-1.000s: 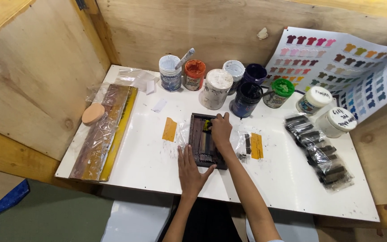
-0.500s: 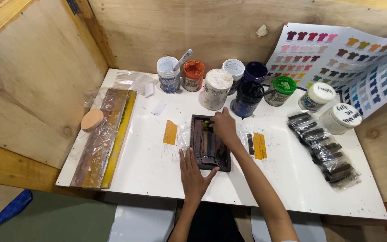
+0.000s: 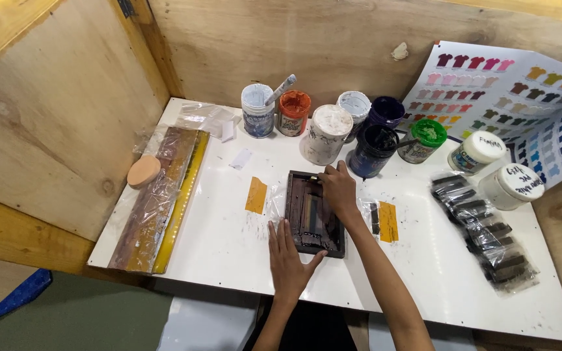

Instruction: The person uses a yellow squeegee to spread dark ink evenly across a rectangular printing block. They repeatedly pull the squeegee across the surface to ensure full coverage. After preparing the ink, they lift the block and press it onto a small, wrapped item on the table to transfer the print.

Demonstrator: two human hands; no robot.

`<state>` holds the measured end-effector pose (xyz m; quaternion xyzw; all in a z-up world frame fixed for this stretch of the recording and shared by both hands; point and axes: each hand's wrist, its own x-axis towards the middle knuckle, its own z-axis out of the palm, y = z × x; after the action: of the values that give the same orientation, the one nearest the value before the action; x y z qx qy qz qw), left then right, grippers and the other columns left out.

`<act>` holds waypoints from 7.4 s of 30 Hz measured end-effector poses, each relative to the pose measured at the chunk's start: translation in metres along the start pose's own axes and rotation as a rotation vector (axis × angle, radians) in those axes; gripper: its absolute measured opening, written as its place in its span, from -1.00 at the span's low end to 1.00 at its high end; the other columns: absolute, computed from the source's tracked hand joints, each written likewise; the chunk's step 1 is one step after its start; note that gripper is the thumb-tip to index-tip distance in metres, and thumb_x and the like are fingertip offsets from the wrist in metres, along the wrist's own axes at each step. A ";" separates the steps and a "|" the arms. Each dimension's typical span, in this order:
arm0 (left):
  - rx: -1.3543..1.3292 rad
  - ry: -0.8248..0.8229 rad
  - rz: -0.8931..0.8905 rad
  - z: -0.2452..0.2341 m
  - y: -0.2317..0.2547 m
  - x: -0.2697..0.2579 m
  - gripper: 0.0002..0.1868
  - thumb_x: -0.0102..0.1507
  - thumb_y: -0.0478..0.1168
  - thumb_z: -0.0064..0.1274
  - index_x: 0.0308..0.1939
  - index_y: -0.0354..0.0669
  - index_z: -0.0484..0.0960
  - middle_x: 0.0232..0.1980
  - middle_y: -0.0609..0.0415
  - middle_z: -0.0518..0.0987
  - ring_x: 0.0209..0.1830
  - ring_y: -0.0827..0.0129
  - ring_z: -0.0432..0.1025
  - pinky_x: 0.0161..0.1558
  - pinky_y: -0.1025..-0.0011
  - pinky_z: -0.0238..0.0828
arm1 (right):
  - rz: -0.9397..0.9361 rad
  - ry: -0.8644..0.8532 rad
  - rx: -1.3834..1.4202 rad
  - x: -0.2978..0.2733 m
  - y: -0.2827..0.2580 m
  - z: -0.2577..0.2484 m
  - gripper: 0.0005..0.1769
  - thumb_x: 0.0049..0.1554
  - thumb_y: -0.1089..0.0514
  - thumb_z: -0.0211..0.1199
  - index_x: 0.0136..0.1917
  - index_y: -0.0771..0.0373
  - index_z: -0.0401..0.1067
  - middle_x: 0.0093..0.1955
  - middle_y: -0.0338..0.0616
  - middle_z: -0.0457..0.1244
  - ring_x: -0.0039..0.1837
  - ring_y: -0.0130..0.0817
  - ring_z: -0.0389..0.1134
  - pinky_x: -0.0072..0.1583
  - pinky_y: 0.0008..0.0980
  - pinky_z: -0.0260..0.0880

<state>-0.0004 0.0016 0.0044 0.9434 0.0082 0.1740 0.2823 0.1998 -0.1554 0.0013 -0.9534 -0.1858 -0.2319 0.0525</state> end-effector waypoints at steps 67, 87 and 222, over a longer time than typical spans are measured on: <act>0.073 -0.050 0.044 0.015 -0.010 -0.003 0.29 0.15 0.44 0.14 0.57 -0.35 -0.16 0.63 -0.17 -0.05 0.63 0.13 -0.10 0.54 0.17 -0.22 | -0.148 -0.177 0.092 -0.122 -0.049 -0.014 -0.60 -0.05 0.55 0.28 0.08 0.42 0.48 0.02 -0.06 0.27 -0.02 -0.14 0.39 -0.20 -0.25 0.52; -0.058 -0.081 0.018 0.005 -0.006 -0.003 0.26 0.18 0.51 -0.02 0.56 -0.35 -0.16 0.64 -0.15 -0.08 0.64 0.10 -0.15 0.53 0.16 -0.23 | 0.120 -0.205 0.186 -0.012 0.012 -0.018 -0.80 0.18 0.21 0.21 0.04 0.18 0.60 -0.08 -0.11 0.31 0.01 -0.03 0.28 -0.18 -0.02 0.34; -0.016 -0.097 -0.157 0.003 -0.081 0.122 -0.46 0.17 -0.30 0.28 0.14 -0.05 0.34 -0.24 0.10 0.62 -0.02 0.23 0.44 0.24 -0.15 -0.05 | 0.169 -0.115 0.928 0.051 -0.118 0.037 -0.56 0.35 0.26 0.02 0.49 0.30 0.23 -0.29 0.08 0.33 -0.33 -0.19 0.38 -0.17 -0.21 0.45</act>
<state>0.1216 0.0819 -0.0024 0.9449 0.0669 0.1056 0.3026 0.2126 -0.0228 -0.0065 -0.8524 -0.1941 -0.0660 0.4811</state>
